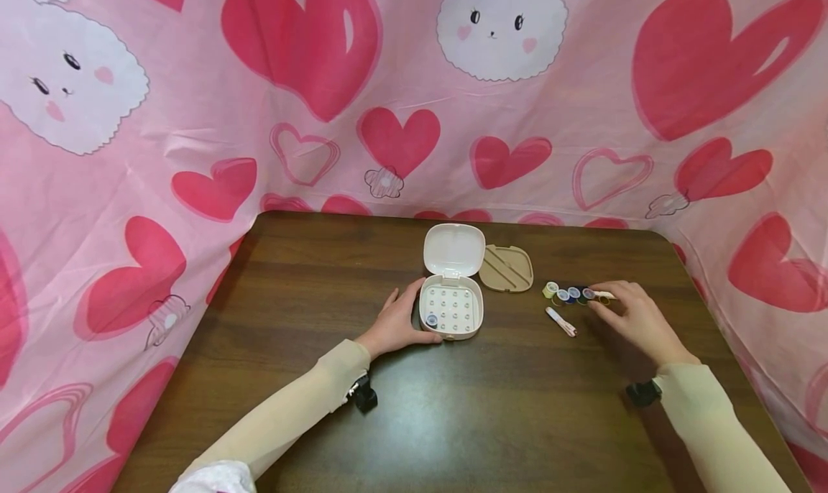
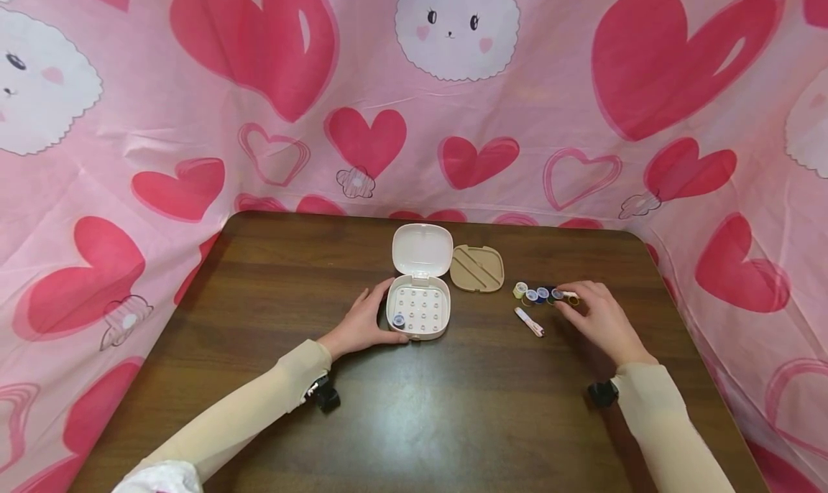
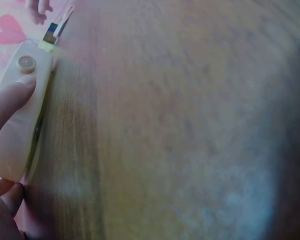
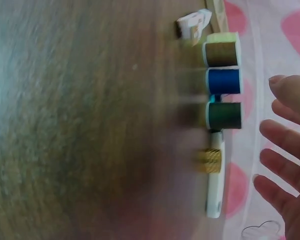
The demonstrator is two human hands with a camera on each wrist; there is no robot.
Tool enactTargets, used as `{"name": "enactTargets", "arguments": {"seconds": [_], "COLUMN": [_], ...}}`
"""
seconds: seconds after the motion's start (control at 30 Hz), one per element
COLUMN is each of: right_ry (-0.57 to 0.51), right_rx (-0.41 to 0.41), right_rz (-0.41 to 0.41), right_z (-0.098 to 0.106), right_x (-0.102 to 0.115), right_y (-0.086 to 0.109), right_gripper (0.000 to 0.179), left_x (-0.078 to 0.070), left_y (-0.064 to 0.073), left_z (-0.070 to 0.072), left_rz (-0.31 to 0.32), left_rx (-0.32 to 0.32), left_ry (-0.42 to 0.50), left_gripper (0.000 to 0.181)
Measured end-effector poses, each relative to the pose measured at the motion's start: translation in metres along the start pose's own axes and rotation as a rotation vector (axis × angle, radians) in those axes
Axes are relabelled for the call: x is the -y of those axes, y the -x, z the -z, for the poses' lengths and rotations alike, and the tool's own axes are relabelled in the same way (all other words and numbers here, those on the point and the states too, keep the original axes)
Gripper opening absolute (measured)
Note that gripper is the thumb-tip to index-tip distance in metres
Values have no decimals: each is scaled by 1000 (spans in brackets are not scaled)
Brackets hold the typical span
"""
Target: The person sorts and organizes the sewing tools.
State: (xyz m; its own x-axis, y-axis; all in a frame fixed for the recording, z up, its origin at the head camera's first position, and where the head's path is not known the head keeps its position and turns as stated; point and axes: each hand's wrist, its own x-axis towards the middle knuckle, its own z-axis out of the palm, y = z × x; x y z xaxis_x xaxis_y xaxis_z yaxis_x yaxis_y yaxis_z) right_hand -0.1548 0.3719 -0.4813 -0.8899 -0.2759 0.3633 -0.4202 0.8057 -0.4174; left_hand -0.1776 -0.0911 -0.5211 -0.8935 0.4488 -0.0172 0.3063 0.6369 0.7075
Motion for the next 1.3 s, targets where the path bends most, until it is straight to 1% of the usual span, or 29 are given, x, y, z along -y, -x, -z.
{"name": "enactTargets", "arguments": {"seconds": [0.1, 0.23, 0.5, 0.73, 0.9, 1.1, 1.3], "right_ry": [-9, -40, -74, -101, -96, -103, -106], "right_rx": [-13, 1, 15, 40, 41, 47, 47], "right_rz": [1, -11, -84, -168, -187, -232, -246], "right_z": [-5, -10, -18, -20, -22, -23, -24], "right_x": [-7, -15, -24, -25, -26, -26, -25], "right_y": [0, 0, -1, 0, -1, -1, -1], "right_gripper": [35, 35, 35, 37, 38, 36, 35], "left_x": [0, 0, 2, 1, 2, 1, 0], "left_y": [0, 0, 0, 0, -1, 0, 0], "left_z": [0, -1, -2, -2, -2, -1, 0], "left_rz": [-5, -9, -8, -16, -18, -9, -2], "left_rx": [4, -3, -8, -8, -9, -2, 3], "left_ry": [-5, -7, -14, -18, -20, -16, -14], "left_gripper": [120, 120, 119, 119, 119, 119, 119]}}
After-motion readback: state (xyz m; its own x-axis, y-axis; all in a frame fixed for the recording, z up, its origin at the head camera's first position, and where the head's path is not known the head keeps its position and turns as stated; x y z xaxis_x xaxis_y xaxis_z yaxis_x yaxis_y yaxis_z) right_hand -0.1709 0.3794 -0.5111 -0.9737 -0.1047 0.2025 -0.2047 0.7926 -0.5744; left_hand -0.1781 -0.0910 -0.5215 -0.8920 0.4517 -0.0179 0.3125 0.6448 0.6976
